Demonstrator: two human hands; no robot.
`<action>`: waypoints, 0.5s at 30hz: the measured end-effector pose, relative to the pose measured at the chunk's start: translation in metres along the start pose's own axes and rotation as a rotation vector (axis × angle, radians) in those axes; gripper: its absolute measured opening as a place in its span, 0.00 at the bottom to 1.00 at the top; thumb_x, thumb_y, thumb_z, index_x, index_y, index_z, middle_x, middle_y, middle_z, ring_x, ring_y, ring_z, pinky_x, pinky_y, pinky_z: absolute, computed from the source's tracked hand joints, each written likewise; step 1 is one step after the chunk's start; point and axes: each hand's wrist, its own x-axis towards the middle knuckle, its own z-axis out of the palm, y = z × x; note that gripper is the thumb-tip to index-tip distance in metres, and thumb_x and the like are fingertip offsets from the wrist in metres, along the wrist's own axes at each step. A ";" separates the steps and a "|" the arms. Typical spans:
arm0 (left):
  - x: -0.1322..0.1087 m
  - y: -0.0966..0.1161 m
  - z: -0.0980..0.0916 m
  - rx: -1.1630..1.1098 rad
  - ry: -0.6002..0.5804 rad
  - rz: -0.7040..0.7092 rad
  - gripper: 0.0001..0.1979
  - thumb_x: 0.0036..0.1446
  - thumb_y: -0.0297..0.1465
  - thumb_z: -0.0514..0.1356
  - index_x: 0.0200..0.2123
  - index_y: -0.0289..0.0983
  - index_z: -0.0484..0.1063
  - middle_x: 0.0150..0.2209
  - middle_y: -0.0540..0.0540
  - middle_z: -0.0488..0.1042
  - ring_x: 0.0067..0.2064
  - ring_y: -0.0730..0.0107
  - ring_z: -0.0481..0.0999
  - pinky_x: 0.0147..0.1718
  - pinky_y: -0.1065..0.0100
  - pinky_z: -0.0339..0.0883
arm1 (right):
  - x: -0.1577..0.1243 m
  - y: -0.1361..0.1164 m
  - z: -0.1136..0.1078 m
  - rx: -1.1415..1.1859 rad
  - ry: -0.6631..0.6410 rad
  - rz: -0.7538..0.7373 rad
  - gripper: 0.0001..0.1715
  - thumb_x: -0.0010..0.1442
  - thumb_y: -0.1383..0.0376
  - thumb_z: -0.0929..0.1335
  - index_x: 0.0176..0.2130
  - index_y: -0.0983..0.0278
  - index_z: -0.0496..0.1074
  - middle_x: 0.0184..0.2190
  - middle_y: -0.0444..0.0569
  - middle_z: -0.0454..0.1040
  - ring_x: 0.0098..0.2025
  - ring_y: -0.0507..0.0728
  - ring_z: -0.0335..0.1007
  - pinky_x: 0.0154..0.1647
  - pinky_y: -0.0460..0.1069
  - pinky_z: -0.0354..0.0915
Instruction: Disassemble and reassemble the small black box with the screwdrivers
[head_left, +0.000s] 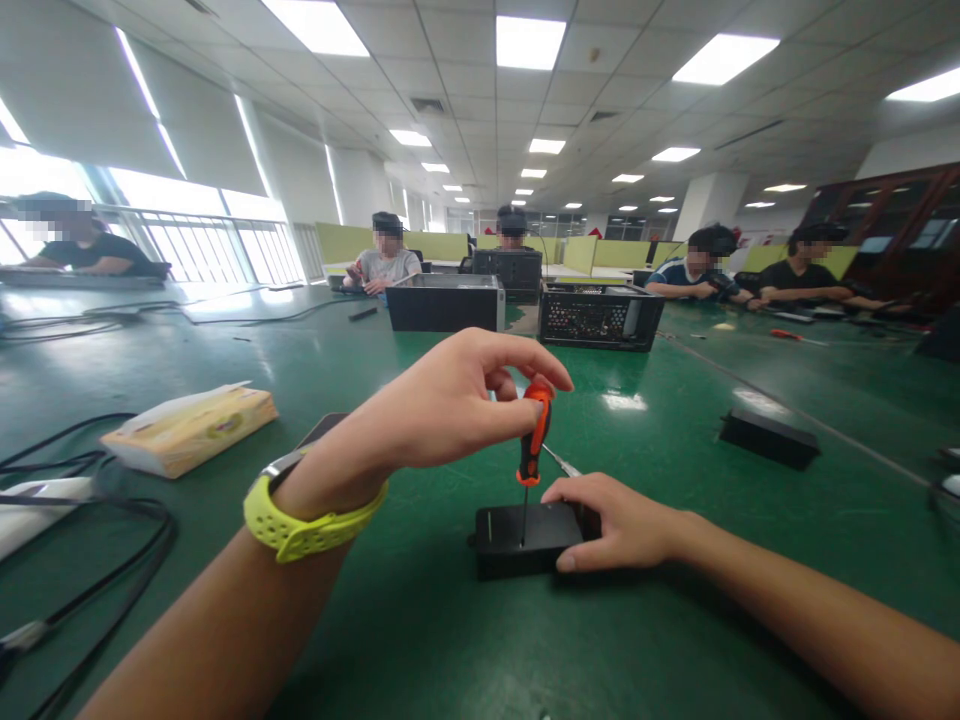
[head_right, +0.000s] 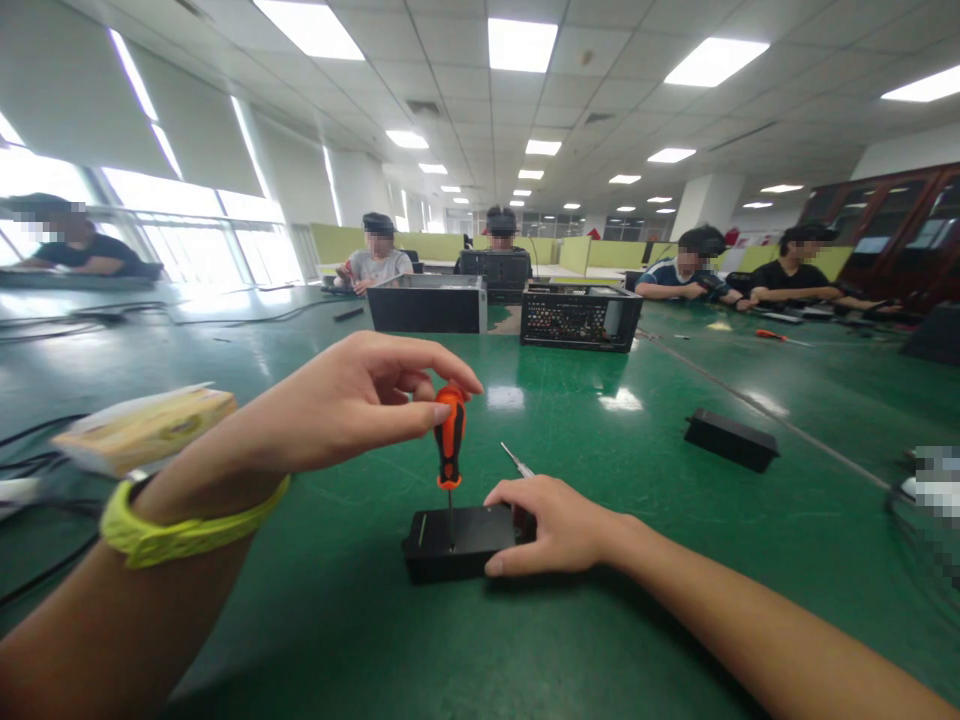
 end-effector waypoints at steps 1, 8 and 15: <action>0.000 0.001 0.000 -0.018 0.001 0.005 0.13 0.51 0.25 0.59 0.41 0.37 0.77 0.29 0.52 0.75 0.24 0.80 0.66 0.22 0.77 0.60 | 0.000 0.000 0.000 0.000 0.001 0.002 0.29 0.51 0.49 0.73 0.46 0.64 0.70 0.33 0.44 0.70 0.32 0.53 0.63 0.32 0.46 0.57; 0.000 0.002 0.004 -0.052 0.016 -0.028 0.12 0.51 0.23 0.57 0.38 0.36 0.76 0.33 0.50 0.79 0.30 0.75 0.75 0.27 0.75 0.67 | 0.001 -0.001 0.000 0.015 -0.004 0.018 0.29 0.51 0.49 0.73 0.46 0.64 0.71 0.32 0.44 0.70 0.31 0.52 0.63 0.31 0.45 0.57; 0.000 0.001 0.004 -0.015 0.049 -0.022 0.08 0.52 0.32 0.62 0.36 0.36 0.73 0.32 0.51 0.77 0.31 0.76 0.74 0.26 0.76 0.66 | 0.001 -0.001 0.000 0.012 0.001 0.003 0.28 0.51 0.49 0.73 0.45 0.64 0.71 0.32 0.43 0.69 0.31 0.52 0.63 0.31 0.45 0.57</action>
